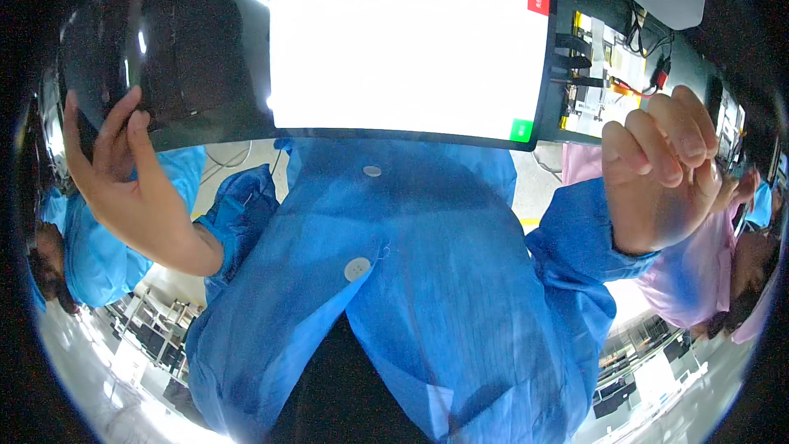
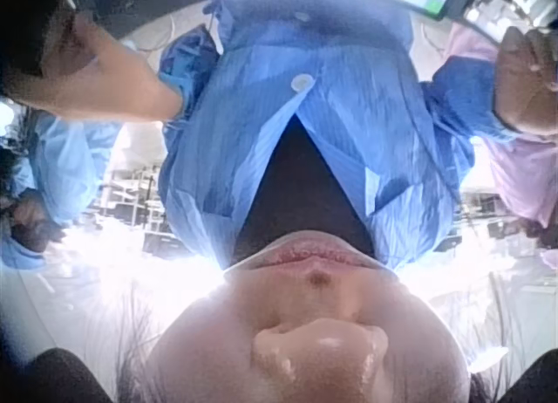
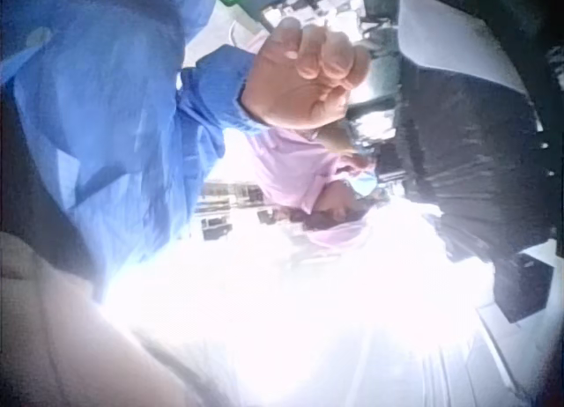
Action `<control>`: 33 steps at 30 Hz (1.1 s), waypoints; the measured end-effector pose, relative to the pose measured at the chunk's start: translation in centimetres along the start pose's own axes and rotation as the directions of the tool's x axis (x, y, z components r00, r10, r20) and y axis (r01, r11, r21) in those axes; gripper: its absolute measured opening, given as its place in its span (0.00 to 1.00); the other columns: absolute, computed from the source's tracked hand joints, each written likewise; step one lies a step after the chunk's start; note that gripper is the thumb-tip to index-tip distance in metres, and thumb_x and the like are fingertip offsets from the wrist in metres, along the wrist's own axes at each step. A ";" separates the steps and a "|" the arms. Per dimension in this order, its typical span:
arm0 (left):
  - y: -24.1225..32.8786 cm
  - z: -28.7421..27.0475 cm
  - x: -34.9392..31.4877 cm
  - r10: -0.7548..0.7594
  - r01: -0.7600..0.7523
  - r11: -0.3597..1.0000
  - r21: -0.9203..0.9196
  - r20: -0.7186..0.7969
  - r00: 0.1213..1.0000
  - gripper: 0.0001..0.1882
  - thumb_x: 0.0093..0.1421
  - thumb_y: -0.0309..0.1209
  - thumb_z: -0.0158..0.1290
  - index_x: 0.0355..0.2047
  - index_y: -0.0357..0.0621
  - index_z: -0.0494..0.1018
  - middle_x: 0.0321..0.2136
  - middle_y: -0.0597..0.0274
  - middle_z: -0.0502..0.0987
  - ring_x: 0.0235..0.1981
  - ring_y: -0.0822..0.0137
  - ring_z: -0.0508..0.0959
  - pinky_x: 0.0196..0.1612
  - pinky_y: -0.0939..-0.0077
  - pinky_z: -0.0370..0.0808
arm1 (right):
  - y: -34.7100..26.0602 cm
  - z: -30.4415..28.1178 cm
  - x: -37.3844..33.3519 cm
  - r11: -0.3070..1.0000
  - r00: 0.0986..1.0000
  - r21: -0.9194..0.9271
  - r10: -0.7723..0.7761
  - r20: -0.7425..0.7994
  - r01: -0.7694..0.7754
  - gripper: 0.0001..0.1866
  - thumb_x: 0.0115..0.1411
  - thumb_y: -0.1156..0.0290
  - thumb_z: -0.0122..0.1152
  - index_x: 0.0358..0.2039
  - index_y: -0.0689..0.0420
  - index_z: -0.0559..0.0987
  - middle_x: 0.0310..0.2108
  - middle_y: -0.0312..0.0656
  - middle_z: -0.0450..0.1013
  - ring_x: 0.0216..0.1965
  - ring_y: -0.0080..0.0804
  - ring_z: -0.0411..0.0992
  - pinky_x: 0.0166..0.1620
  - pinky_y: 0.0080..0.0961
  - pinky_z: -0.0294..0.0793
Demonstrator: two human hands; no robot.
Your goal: The person tests tablet screens and components by connecting ribbon cables to a testing board, running touchscreen diagnostic tests by hand, marking components with a pen, and repeating the procedure on tablets taken from a stack.
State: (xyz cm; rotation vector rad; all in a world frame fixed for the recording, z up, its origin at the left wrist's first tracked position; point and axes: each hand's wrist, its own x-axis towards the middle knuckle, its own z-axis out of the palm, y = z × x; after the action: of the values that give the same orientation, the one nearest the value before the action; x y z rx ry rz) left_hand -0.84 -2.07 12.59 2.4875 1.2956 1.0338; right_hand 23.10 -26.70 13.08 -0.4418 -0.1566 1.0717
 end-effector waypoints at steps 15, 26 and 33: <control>0.2 4.3 -1.2 0.193 -0.117 0.970 -0.215 0.374 0.907 0.15 0.60 0.31 0.47 0.48 0.52 0.71 0.34 0.63 0.80 0.37 0.67 0.80 0.38 0.75 0.77 | 2.6 -5.5 -4.6 0.951 0.980 0.251 -0.152 -0.132 0.181 0.07 0.56 0.80 0.44 0.31 0.51 0.65 0.22 0.29 0.64 0.23 0.18 0.61 0.35 0.20 0.57; 4.5 7.0 -1.6 0.261 0.115 0.884 -0.454 0.680 0.685 0.12 0.60 0.29 0.46 0.42 0.45 0.74 0.30 0.60 0.79 0.36 0.66 0.79 0.39 0.74 0.75 | 1.9 -6.8 -6.4 0.922 0.953 0.266 -0.235 -0.189 0.280 0.07 0.55 0.80 0.45 0.31 0.51 0.64 0.22 0.30 0.62 0.23 0.19 0.61 0.35 0.21 0.57; 5.3 8.8 -2.4 0.437 -0.118 0.833 -0.540 0.512 0.740 0.13 0.57 0.33 0.51 0.43 0.47 0.74 0.44 0.56 0.75 0.47 0.56 0.74 0.52 0.62 0.69 | 5.5 -10.5 -8.4 0.999 0.958 -0.048 0.007 -0.288 -0.022 0.13 0.61 0.63 0.42 0.24 0.57 0.68 0.21 0.38 0.64 0.26 0.28 0.61 0.34 0.24 0.60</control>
State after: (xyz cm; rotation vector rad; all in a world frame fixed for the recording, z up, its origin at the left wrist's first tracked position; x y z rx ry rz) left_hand 7.35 -5.72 7.05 2.3402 0.3918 0.4053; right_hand 18.11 -34.68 2.03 -0.6399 0.0782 1.0074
